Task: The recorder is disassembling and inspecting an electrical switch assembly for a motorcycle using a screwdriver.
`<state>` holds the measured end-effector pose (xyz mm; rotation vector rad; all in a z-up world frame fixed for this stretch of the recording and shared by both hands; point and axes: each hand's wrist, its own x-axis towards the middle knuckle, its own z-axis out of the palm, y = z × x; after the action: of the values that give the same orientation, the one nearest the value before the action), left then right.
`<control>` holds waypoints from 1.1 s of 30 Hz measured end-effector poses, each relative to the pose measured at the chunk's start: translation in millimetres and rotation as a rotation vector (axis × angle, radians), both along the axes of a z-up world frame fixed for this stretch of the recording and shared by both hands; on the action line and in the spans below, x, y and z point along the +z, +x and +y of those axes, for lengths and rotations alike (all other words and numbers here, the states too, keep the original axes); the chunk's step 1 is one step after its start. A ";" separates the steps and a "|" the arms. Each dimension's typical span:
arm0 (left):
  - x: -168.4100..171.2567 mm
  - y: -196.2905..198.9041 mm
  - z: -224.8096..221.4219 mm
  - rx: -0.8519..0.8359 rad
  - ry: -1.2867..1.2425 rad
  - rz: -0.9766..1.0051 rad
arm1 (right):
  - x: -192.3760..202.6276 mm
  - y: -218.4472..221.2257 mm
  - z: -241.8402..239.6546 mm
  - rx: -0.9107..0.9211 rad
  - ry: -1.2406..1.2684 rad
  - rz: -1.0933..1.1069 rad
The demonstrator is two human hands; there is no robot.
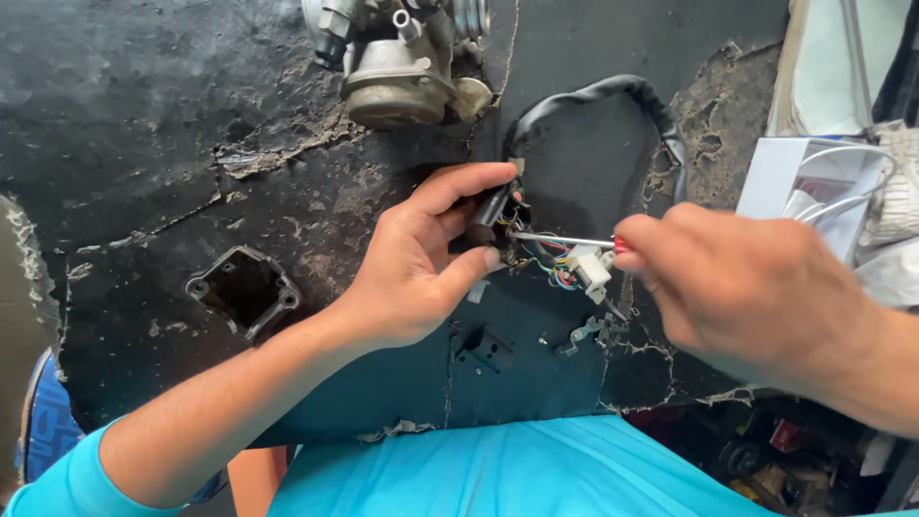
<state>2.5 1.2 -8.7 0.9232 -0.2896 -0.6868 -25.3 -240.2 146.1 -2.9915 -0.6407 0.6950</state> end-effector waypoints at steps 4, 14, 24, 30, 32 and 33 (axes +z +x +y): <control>0.8 1.0 -0.5 -0.013 -0.002 0.008 | 4.6 2.3 4.4 -0.337 0.108 0.216; 3.9 2.4 -0.6 -0.013 0.013 0.018 | -0.3 -0.7 -2.0 0.207 -0.020 -0.024; 4.9 1.1 -1.3 -0.006 0.017 0.029 | -4.1 -9.9 -8.5 0.613 -0.050 -0.333; 6.0 -0.6 -2.3 -0.004 -0.005 0.048 | -11.9 -7.1 3.0 -0.313 -0.011 0.137; 6.2 1.1 -3.5 -0.012 -0.002 0.061 | 0.8 -3.7 11.1 -0.110 0.081 -0.001; 6.2 -0.1 -2.5 -0.021 0.009 0.086 | 6.1 -2.6 15.9 0.092 0.178 -0.127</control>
<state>2.5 -1.3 -2.4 0.8975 -0.2203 -0.7459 -27.9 -224.3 152.2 -2.8726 -0.8050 0.4277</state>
